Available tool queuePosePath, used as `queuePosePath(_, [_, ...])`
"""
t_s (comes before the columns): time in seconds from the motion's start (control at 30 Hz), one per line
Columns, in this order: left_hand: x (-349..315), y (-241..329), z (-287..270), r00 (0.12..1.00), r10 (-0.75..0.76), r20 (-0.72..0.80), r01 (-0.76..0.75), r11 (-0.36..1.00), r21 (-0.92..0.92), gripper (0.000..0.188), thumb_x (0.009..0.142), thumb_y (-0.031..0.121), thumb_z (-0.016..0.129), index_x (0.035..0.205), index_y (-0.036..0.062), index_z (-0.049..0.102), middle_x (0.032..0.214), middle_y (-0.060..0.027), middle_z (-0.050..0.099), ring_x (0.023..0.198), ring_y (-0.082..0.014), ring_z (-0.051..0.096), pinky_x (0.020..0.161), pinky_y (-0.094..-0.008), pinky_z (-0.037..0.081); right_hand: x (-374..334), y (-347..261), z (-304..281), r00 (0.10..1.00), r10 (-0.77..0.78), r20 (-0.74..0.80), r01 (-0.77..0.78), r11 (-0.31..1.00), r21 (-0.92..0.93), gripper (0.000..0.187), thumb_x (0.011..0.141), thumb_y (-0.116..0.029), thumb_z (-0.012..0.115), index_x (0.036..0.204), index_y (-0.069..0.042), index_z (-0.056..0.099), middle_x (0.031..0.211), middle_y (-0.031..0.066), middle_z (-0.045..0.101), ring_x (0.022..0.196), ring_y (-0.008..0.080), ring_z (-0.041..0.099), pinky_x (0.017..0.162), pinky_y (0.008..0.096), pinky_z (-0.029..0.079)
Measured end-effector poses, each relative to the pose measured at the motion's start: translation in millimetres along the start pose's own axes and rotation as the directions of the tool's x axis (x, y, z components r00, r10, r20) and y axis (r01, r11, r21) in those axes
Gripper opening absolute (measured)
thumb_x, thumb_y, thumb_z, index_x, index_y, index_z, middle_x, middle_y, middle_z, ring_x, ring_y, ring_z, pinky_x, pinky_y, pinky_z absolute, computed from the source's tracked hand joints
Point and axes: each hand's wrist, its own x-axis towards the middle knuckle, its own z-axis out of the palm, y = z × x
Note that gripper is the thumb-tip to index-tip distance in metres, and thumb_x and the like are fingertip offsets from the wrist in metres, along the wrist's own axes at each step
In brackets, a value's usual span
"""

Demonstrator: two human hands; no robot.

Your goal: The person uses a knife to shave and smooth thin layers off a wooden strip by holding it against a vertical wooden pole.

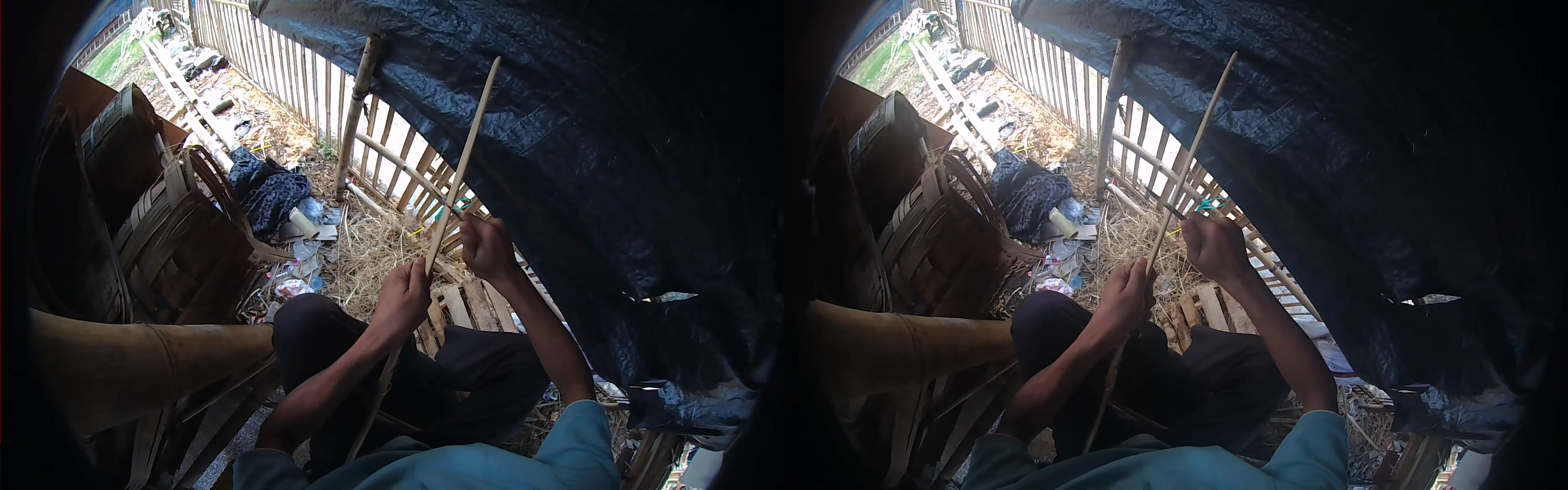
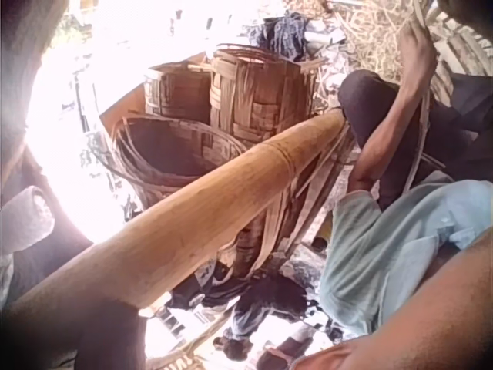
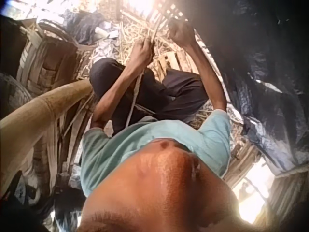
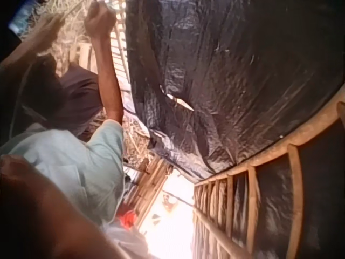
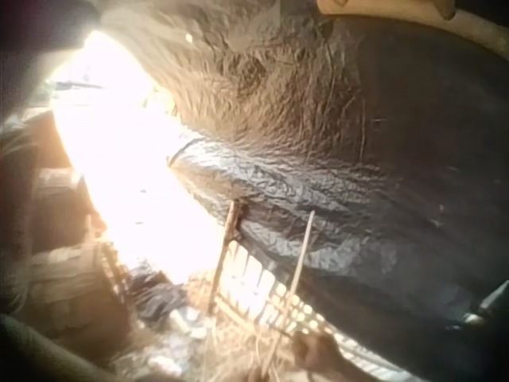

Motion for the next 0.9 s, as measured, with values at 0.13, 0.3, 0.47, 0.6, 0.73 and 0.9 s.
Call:
queuePosePath(0.13, [0,6,-1,0.997,-0.057,0.044,0.061,0.992,-0.107,0.037,0.098,0.031,0.031,0.067,0.0121,0.038,0.049,0.0058,0.031,0.035,-0.0062,0.031,0.032,-0.0227,0.024,4,0,-2,1.0,0.004,-0.014,-0.003,1.0,0.026,0.029,0.089,-0.025,0.046,0.071,-0.004,0.053,0.055,0.0167,0.052,0.054,0.0372,0.054,0.05,0.0443,0.042])
queuePosePath(0.3, [-5,18,-4,0.983,-0.157,0.096,0.177,0.952,-0.25,0.032,0.097,0.029,0.034,0.071,0.0112,0.043,0.052,0.0051,0.034,0.037,-0.0065,0.032,0.034,-0.0228,0.025,-4,-8,-12,0.979,-0.143,0.147,0.132,0.988,0.082,0.036,0.089,-0.033,0.048,0.067,-0.006,0.051,0.05,0.0132,0.05,0.047,0.0319,0.054,0.045,0.0411,0.041])
queuePosePath(0.47, [-8,20,-7,0.976,-0.197,0.098,0.216,0.94,-0.265,0.038,0.097,0.029,0.034,0.065,0.0091,0.042,0.049,0.0048,0.034,0.036,-0.0061,0.029,0.034,-0.0239,0.021,-9,-18,-1,0.932,-0.301,0.2,0.274,0.95,0.151,0.05,0.09,-0.047,0.042,0.06,-0.007,0.048,0.045,0.012,0.047,0.043,0.0313,0.054,0.043,0.04,0.041])
queuePosePath(0.6, [-6,14,-7,0.999,-0.049,0.01,0.05,0.996,-0.067,0.037,0.096,0.025,0.036,0.065,0.0067,0.044,0.049,0.0031,0.037,0.038,-0.0073,0.034,0.036,-0.0252,0.025,-14,-20,5,0.938,-0.27,0.216,0.247,0.961,0.127,0.051,0.09,-0.047,0.041,0.061,-0.006,0.049,0.044,0.0124,0.046,0.043,0.0319,0.054,0.042,0.0406,0.042])
queuePosePath(0.73, [-12,16,-4,0.999,-0.05,0.002,0.05,0.999,-0.001,0.04,0.097,0.026,0.036,0.064,0.005,0.046,0.049,0.0022,0.039,0.04,-0.0075,0.037,0.039,-0.0259,0.028,-14,-19,7,0.955,-0.254,0.151,0.24,0.965,0.106,0.049,0.09,-0.046,0.04,0.064,-0.006,0.053,0.044,0.0125,0.047,0.043,0.0322,0.054,0.042,0.0408,0.042])
queuePosePath(0.9, [-7,3,-3,0.979,0.166,-0.115,-0.135,0.962,0.238,0.042,0.097,0.024,0.033,0.064,0.0012,0.045,0.048,-0.005,0.039,0.043,-0.0131,0.038,0.044,-0.0333,0.033,-6,1,10,0.98,-0.196,0.038,0.196,0.98,0.025,0.04,0.089,-0.039,0.046,0.07,-0.006,0.058,0.046,0.0128,0.049,0.044,0.0304,0.055,0.043,0.0396,0.044])
